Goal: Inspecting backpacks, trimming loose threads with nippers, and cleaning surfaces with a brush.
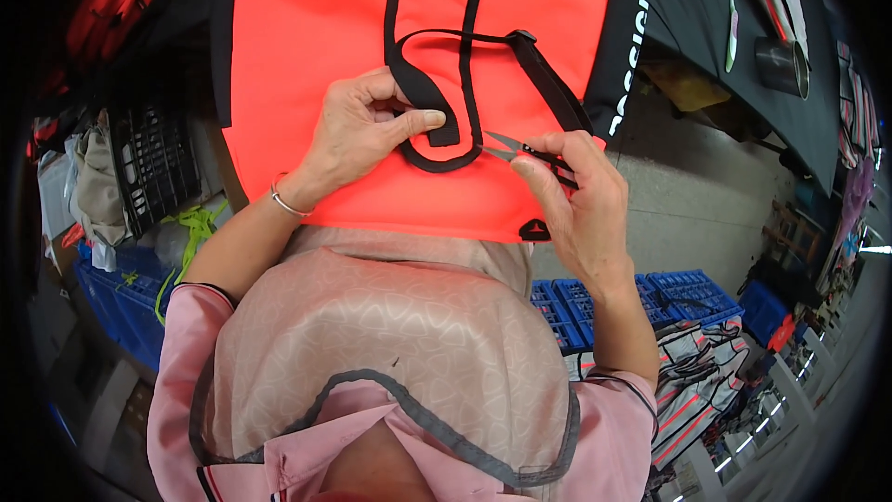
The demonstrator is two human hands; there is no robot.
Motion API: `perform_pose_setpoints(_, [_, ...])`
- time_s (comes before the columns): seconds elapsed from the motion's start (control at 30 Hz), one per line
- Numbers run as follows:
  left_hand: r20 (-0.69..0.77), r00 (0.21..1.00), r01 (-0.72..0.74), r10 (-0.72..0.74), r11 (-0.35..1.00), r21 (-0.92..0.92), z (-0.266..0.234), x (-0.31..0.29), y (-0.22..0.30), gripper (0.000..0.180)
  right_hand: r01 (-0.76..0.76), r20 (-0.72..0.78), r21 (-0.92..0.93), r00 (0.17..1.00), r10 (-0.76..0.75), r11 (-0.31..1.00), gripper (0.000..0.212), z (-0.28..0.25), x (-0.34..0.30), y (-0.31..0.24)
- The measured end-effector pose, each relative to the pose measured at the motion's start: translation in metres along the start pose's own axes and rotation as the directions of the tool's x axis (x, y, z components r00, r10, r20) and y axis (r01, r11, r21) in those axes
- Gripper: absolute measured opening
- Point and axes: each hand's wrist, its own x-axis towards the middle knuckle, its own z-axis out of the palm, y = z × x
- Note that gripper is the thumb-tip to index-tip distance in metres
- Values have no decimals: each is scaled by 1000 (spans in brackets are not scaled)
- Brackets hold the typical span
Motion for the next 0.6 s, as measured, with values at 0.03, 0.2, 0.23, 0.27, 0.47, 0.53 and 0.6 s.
perform_pose_setpoints(0.03, [3,1000,-2,2,1000,-1,0,0,1,10,0,-3,-2,1000,0,1000,23,0,1,-1])
perform_pose_setpoints(0.2, [23,1000,-16,14,996,87,-2,-2,4,11,56,115,-87,992,-46,995,14,2,11,-17])
perform_pose_setpoints(0.23, [22,1000,-17,15,996,86,-2,-3,4,11,58,116,-87,992,-47,994,14,3,12,-17])
perform_pose_setpoints(0.27, [18,1000,-13,12,999,50,-1,-3,4,11,104,137,-114,987,-88,988,14,4,14,-17])
perform_pose_setpoints(0.47, [24,1000,-3,2,999,39,-2,-2,1,13,328,194,-268,939,-282,906,20,8,24,-15])
perform_pose_setpoints(0.53, [27,1000,-11,10,1000,29,-2,-2,2,13,376,202,-297,923,-327,878,21,7,26,-16])
perform_pose_setpoints(0.6, [41,999,16,-18,999,36,-4,0,1,12,467,207,-341,884,-419,816,18,8,30,-15])
